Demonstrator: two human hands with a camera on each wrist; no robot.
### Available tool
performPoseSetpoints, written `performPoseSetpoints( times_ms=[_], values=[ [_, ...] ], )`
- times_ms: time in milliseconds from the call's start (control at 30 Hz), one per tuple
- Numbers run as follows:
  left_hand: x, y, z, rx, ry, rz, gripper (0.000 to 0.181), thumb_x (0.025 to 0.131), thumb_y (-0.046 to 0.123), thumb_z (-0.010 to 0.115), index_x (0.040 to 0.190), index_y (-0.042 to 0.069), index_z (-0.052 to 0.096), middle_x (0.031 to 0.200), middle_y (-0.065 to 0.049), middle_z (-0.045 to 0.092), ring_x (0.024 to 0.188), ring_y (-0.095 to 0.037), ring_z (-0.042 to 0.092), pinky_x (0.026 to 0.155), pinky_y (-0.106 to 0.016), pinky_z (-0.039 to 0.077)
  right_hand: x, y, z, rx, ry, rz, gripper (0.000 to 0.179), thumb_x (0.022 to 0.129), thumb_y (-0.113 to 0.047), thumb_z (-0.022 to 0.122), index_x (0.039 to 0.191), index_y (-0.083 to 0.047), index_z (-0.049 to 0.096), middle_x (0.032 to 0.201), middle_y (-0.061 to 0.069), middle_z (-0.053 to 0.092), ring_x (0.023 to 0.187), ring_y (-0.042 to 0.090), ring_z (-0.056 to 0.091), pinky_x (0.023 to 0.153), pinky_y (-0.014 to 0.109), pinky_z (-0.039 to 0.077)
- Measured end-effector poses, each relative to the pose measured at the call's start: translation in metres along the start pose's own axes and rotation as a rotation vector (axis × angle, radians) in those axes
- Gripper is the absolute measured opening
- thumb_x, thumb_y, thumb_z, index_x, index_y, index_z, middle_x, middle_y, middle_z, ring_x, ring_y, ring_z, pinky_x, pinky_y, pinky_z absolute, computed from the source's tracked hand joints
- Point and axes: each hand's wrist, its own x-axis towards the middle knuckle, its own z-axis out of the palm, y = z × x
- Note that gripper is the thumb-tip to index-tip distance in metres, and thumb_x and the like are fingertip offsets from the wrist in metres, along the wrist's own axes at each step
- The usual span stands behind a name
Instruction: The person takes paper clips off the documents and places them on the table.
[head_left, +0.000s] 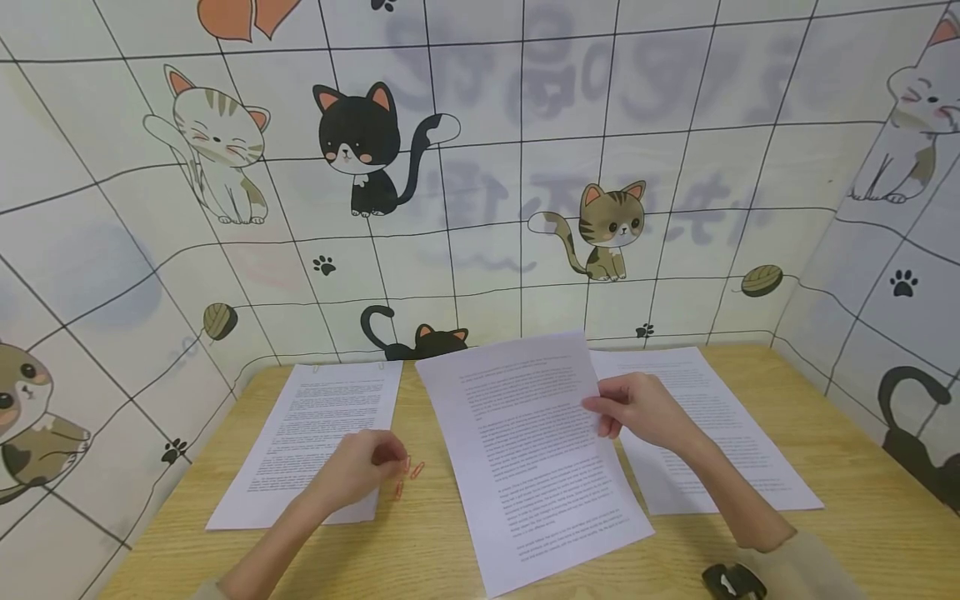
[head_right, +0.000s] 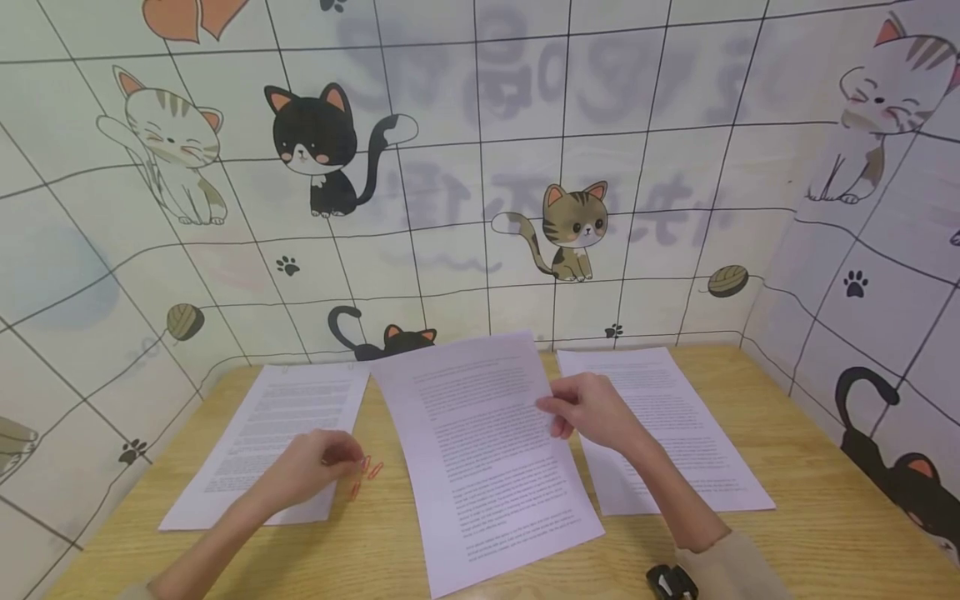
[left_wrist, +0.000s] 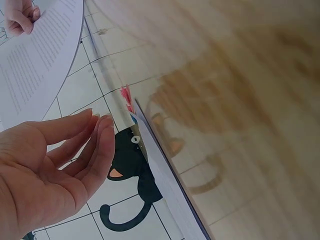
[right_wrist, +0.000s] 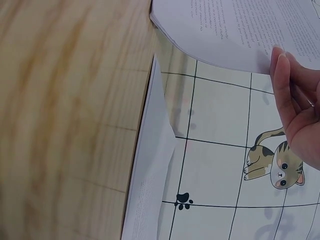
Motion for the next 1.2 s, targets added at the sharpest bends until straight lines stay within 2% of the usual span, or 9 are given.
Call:
performPoseSetpoints(
  times_ms=[200,333,467,600,900,1100,1200],
  values=[
    [0.004,0.006,0.001,-0.044,0.041,-0.02,0.01,0.089,0.002,0.073,0.099,0.0,0.07,0.087,-0.002,0.071,0.077,-0.013,0.066,0.069,-0.026,0.054,-0.001,-0.001,0.0,0.0,0.007,0.006,0.012,0.096,-0.014,0.07,0.089,-0.004,0.071,0.06,0.001,0.062,0.056,0.022,0.062,0.053,0.025,0.046],
    [0.009,0.011,0.003,-0.064,0.091,-0.051,0.012,0.091,0.004,0.073,0.102,0.0,0.069,0.089,0.0,0.071,0.08,-0.012,0.067,0.072,-0.026,0.055,-0.001,-0.001,-0.001,-0.004,0.018,0.0,0.011,0.095,-0.014,0.07,0.09,-0.004,0.072,0.06,0.001,0.062,0.055,0.021,0.061,0.052,0.026,0.046],
    [0.015,0.015,0.006,-0.095,0.139,-0.056,0.014,0.091,0.005,0.073,0.104,0.002,0.07,0.088,0.002,0.07,0.08,-0.012,0.067,0.073,-0.026,0.055,-0.001,-0.001,-0.001,-0.022,0.032,-0.004,0.011,0.095,-0.014,0.07,0.088,-0.006,0.072,0.059,0.001,0.061,0.053,0.018,0.058,0.048,0.023,0.04],
    [0.019,0.02,0.009,-0.15,0.149,-0.058,0.02,0.091,0.007,0.074,0.11,0.002,0.069,0.089,0.001,0.071,0.081,-0.013,0.068,0.075,-0.026,0.055,-0.001,0.001,0.0,-0.041,0.041,-0.001,0.014,0.096,-0.015,0.07,0.084,-0.008,0.07,0.057,0.0,0.06,0.052,0.015,0.055,0.046,0.022,0.032],
    [0.026,0.033,0.017,-0.194,0.168,-0.055,0.029,0.091,0.014,0.076,0.116,0.001,0.069,0.093,0.0,0.071,0.086,-0.017,0.07,0.079,-0.03,0.056,0.001,0.003,-0.002,-0.004,0.066,-0.027,0.022,0.096,-0.018,0.07,0.077,-0.009,0.066,0.056,0.0,0.059,0.05,0.019,0.055,0.045,0.023,0.027],
    [0.031,0.04,0.021,-0.25,0.156,-0.011,0.021,0.093,0.015,0.074,0.11,0.003,0.071,0.091,-0.002,0.073,0.083,-0.018,0.072,0.077,-0.029,0.056,0.002,0.004,-0.003,0.051,0.091,-0.027,0.025,0.097,-0.02,0.07,0.076,-0.007,0.066,0.057,0.003,0.061,0.051,0.02,0.055,0.044,0.023,0.029],
    [0.034,0.043,0.023,-0.271,0.155,0.014,0.01,0.095,0.013,0.071,0.099,0.005,0.071,0.085,-0.003,0.072,0.08,-0.023,0.072,0.073,-0.026,0.056,0.002,0.005,-0.005,0.094,0.099,-0.017,0.023,0.097,-0.02,0.07,0.08,-0.005,0.069,0.059,0.005,0.061,0.052,0.019,0.056,0.046,0.025,0.037]
  ],
)
